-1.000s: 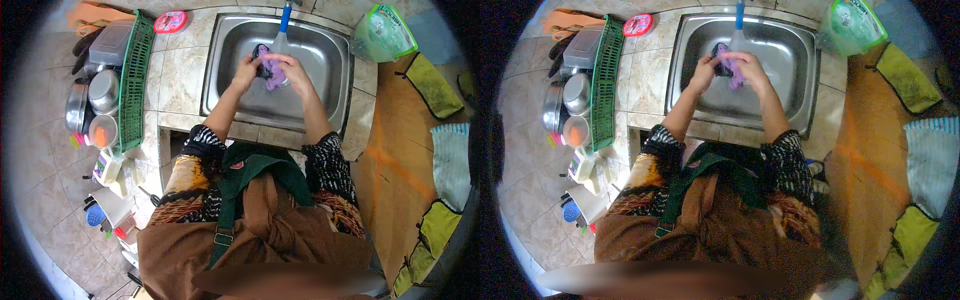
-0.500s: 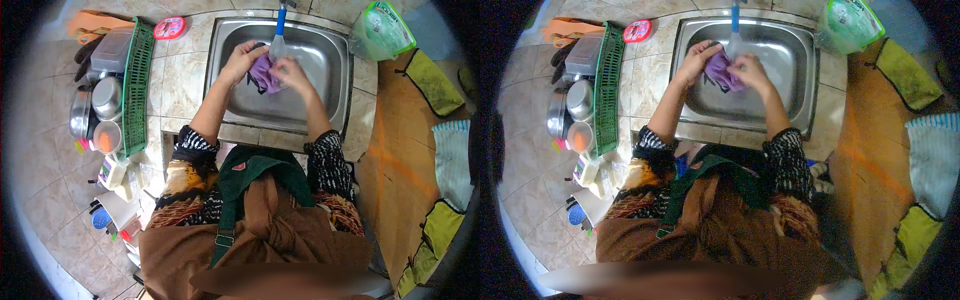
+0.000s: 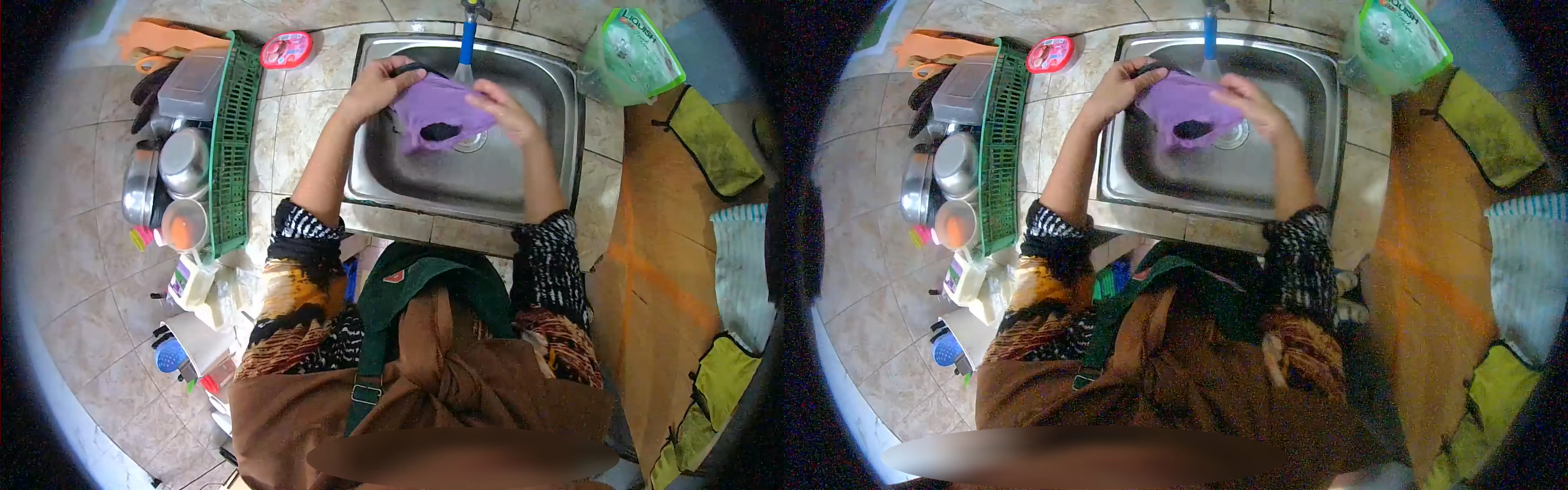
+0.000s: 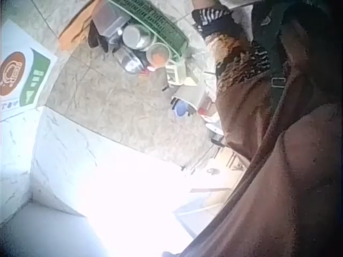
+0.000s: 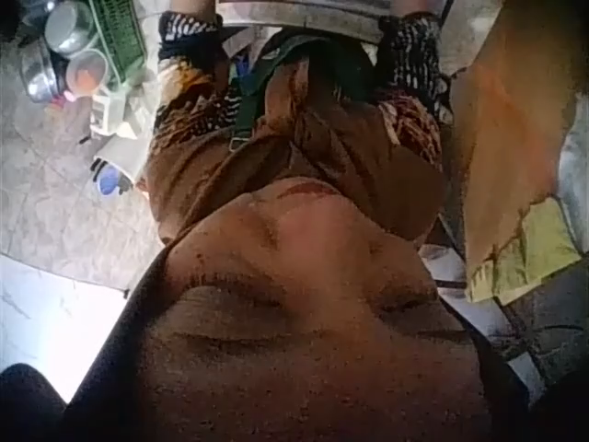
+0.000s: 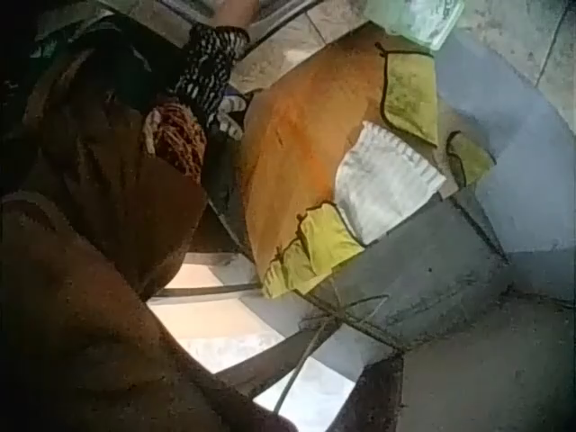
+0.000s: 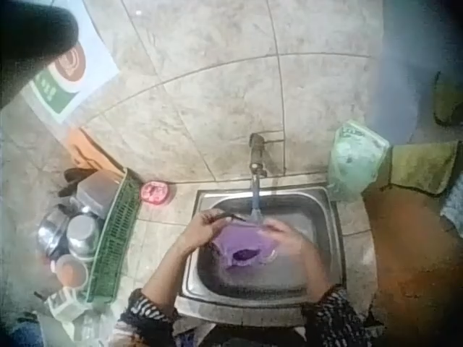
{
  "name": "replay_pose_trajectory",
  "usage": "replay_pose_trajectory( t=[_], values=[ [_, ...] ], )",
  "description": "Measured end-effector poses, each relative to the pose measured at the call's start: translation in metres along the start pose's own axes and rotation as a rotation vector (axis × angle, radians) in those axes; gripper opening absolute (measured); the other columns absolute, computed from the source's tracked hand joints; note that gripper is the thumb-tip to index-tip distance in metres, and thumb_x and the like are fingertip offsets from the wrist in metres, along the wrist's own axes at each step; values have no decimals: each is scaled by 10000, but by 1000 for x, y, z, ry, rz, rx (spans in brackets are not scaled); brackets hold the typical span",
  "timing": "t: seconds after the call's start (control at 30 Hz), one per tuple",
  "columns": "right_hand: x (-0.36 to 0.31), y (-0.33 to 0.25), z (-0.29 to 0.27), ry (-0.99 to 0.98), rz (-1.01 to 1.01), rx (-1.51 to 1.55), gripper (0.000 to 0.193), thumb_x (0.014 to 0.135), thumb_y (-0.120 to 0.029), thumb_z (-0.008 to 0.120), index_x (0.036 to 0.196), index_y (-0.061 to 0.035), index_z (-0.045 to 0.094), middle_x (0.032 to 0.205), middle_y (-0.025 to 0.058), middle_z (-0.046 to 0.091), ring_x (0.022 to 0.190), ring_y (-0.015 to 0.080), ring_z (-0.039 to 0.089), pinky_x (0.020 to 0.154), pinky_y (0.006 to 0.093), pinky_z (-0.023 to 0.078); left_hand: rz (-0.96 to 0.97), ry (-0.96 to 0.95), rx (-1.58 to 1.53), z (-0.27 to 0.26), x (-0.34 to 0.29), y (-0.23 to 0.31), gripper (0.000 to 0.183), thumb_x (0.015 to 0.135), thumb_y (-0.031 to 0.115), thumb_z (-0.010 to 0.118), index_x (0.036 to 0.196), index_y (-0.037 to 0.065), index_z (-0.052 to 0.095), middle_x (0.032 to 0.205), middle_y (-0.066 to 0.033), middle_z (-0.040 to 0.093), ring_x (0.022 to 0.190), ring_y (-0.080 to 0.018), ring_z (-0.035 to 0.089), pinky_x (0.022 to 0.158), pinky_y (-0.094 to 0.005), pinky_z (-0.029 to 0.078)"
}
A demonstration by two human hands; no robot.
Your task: Wash a small purple and black cloth in a kitchen sink.
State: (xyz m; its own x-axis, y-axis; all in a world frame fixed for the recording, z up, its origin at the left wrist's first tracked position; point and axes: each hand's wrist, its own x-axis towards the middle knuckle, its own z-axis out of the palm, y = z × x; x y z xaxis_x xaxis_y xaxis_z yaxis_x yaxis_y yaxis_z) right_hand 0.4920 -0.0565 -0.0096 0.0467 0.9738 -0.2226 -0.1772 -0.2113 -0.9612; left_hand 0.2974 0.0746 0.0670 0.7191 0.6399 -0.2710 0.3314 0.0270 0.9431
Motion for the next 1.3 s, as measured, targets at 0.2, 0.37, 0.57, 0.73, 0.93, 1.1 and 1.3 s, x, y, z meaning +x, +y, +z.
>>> replay_pose_trajectory(
  t=[0.2, 0.37, 0.57, 0.73, 0.93, 1.1, 1.3],
  values=[
    [-16, -29, -41, 45, -98, -185, 122, 829, -209, 601, 833, -128, 510, 779, -75, 438, 752, 33, 409, 683, 182, 334, 207, 23, 468, -2, 23, -23, 195, 721, 135, 697, 852, 35, 593, 741, -56, 630, 655, -128, 585, 629, -246, 466],
    [-15, -14, -45, 225, -70, -2, 167, 835, -218, 590, 839, -65, 522, 746, -44, 459, 709, 49, 413, 637, 195, 342, 254, 75, 784, 30, 48, -44, 274, 786, 195, 615, 983, 6, 589, 910, -186, 625, 849, -293, 605, 775, -353, 458],
    [-14, 3, -48, 519, -98, 263, 235, 835, -192, 589, 980, -22, 516, 871, 24, 529, 797, 103, 489, 710, 237, 399, -82, -17, 338, 73, 61, -42, 342, 848, 269, 492, 1058, 14, 583, 957, -150, 627, 837, -261, 588, 809, -350, 440],
    [-17, 15, -32, 505, -167, 117, 367, 825, -159, 609, 1133, -18, 468, 961, 42, 532, 928, 123, 495, 823, 237, 381, -120, -88, -70, 56, 58, -52, 311, 869, 269, 472, 1056, 55, 598, 889, -54, 621, 717, -140, 547, 678, -269, 446],
    [-2, 10, 28, -1, -266, -60, 445, 812, -166, 611, 1205, -60, 434, 1067, 93, 559, 940, 179, 552, 780, 293, 454, -6, -402, 109, 38, 48, -38, 324, 842, 157, 520, 1138, 27, 545, 962, -52, 623, 888, -119, 559, 797, -251, 441],
    [32, -8, 30, 462, -138, -620, 459, 779, -306, 618, 1130, -27, 518, 913, 155, 632, 855, 244, 612, 760, 336, 469, 261, 21, 384, 22, 39, -52, 294, 859, 151, 492, 1125, 40, 546, 1006, -49, 607, 918, -134, 545, 819, -253, 425],
    [10, -8, 65, 303, 55, -294, 394, 812, -334, 590, 1046, -17, 571, 907, 152, 629, 833, 275, 607, 751, 353, 462, -833, -226, -1192, 53, -7, -84, 723, 849, 593, 327, 1301, 29, 321, 1315, -168, 388, 1171, -338, 428, 971, -494, 335]
  ],
)
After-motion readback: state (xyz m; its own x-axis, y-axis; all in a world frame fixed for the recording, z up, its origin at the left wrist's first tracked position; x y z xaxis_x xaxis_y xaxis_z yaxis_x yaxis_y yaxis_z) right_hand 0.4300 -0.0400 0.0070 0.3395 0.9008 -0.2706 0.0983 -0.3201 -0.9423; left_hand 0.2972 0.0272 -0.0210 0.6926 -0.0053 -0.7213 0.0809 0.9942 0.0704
